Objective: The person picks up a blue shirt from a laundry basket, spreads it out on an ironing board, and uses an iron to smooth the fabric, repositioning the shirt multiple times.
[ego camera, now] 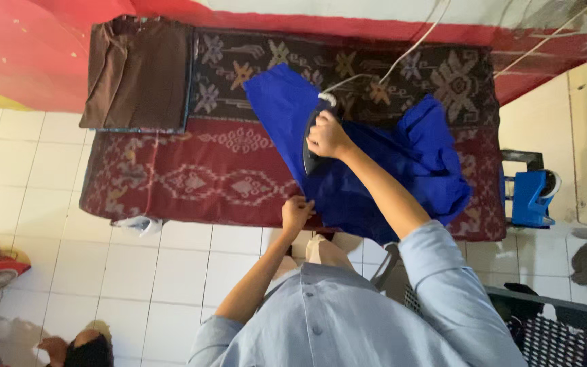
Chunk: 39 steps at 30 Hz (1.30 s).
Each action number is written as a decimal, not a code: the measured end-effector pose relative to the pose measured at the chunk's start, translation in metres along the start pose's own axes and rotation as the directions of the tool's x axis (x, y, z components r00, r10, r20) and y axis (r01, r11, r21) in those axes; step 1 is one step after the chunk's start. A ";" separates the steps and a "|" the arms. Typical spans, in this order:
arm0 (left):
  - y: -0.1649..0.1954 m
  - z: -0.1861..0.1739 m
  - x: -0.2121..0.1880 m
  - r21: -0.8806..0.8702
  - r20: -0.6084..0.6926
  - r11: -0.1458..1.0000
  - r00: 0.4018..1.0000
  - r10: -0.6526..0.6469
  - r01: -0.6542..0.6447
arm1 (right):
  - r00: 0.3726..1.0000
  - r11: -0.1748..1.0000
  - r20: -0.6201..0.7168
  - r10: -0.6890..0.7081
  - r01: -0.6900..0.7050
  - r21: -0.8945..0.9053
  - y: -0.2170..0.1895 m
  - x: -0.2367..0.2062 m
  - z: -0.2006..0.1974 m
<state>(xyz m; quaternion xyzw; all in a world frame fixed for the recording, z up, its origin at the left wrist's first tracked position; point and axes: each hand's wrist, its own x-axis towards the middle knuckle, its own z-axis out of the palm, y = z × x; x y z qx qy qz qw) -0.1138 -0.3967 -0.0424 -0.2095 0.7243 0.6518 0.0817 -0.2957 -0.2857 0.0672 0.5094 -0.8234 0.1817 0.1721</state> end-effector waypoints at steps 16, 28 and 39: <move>0.024 -0.110 0.054 0.667 -0.194 0.688 0.825 0.530 -0.285 | 0.993 0.998 -0.114 -0.019 0.026 0.059 -0.031 -0.022 0.004; 0.031 -0.119 0.062 0.858 -0.002 0.351 0.679 0.734 -0.376 | 0.997 0.998 0.072 -0.010 0.005 0.067 -0.054 -0.029 -0.006; 0.038 -0.121 0.056 0.848 0.021 0.351 0.687 0.726 -0.397 | 0.992 0.986 0.013 0.129 -0.127 -0.105 -0.036 0.004 -0.018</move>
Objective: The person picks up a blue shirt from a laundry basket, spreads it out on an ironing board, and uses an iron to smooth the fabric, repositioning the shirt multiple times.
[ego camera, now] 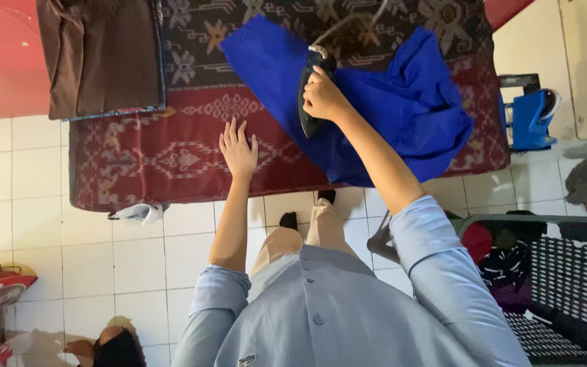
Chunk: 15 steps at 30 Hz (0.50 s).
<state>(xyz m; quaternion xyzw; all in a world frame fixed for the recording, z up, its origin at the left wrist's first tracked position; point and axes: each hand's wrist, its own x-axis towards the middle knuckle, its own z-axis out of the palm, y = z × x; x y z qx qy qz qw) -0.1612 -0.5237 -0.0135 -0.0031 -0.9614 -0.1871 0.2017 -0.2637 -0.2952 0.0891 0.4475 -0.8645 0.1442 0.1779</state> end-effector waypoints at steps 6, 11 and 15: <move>-0.001 -0.003 -0.003 -0.020 0.019 1.000 1.000 0.002 -0.002 | 0.990 0.998 0.125 -0.066 0.068 -0.009 -0.030 -0.026 -0.004; -0.002 -0.001 -0.003 -0.013 0.012 1.000 1.000 0.008 -0.008 | 0.978 0.970 0.142 -0.152 0.120 0.211 -0.050 -0.051 -0.009; -0.003 0.000 -0.005 -0.010 0.005 1.000 1.000 0.023 -0.023 | 0.996 0.989 0.076 -0.049 0.038 0.144 -0.030 -0.034 -0.002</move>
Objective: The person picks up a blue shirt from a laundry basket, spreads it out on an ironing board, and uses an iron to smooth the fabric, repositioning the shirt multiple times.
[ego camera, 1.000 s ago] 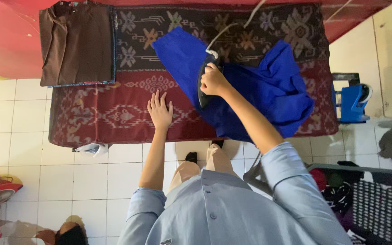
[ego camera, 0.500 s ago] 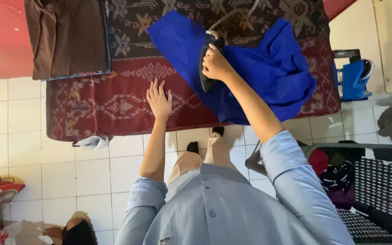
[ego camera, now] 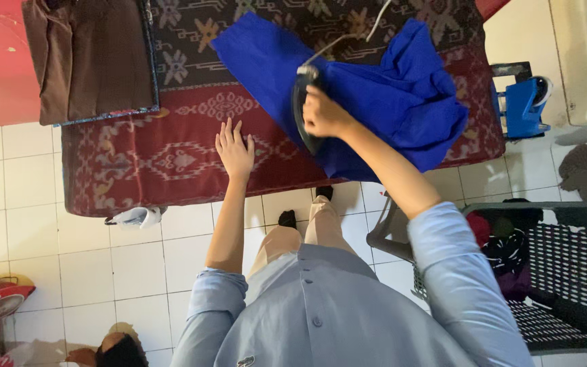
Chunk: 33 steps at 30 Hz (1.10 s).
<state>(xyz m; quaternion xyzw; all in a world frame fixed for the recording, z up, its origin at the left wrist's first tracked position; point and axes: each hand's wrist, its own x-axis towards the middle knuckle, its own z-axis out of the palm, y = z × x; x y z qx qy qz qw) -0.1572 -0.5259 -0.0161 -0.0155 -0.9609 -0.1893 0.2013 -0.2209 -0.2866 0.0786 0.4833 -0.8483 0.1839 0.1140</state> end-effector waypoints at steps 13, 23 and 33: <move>-0.001 0.006 -0.001 0.024 -0.026 1.000 1.000 -0.018 0.019 | 0.999 0.997 -0.006 -0.046 0.045 -0.061 -0.004 -0.011 0.018; -0.001 0.012 0.014 -0.008 -0.066 0.985 0.983 -0.171 0.171 | 0.967 0.990 -0.253 0.040 -0.073 -0.123 0.058 0.032 0.031; -0.004 0.016 0.012 0.005 -0.085 0.984 0.981 -0.177 0.178 | 0.980 0.984 -0.098 -0.171 0.174 0.026 -0.001 -0.029 0.047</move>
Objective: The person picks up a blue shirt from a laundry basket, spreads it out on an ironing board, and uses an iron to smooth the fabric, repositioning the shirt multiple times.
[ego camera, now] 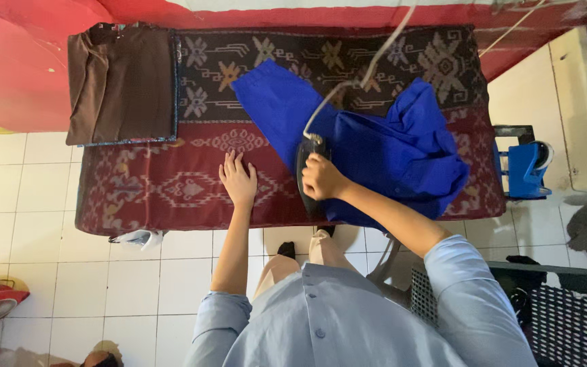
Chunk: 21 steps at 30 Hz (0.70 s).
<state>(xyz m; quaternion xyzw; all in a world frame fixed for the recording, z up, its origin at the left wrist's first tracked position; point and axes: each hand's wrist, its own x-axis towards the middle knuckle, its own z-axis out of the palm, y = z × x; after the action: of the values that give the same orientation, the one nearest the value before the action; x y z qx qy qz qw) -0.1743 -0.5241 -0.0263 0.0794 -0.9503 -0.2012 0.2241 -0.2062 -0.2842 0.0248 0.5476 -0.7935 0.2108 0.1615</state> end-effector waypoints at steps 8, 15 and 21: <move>-0.002 -0.011 0.001 0.039 0.056 0.997 0.997 0.059 -0.061 | 0.950 0.947 -0.205 0.236 -0.272 -0.171 0.032 0.044 -0.002; -0.028 -0.032 0.004 -0.070 0.171 0.980 0.965 0.197 -0.188 | 0.928 0.902 -0.249 0.278 -0.341 -0.265 0.000 0.059 0.012; -0.038 -0.043 -0.004 -0.043 0.120 0.983 0.976 0.181 -0.177 | 0.980 0.981 -0.155 0.125 -0.145 -0.125 -0.039 0.026 0.014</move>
<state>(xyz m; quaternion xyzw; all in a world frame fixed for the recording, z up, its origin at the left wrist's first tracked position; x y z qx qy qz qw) -0.1489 -0.5722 -0.0085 -0.0227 -0.9622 -0.1998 0.1835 -0.1791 -0.3238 0.0319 0.4630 -0.8275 0.2064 0.2416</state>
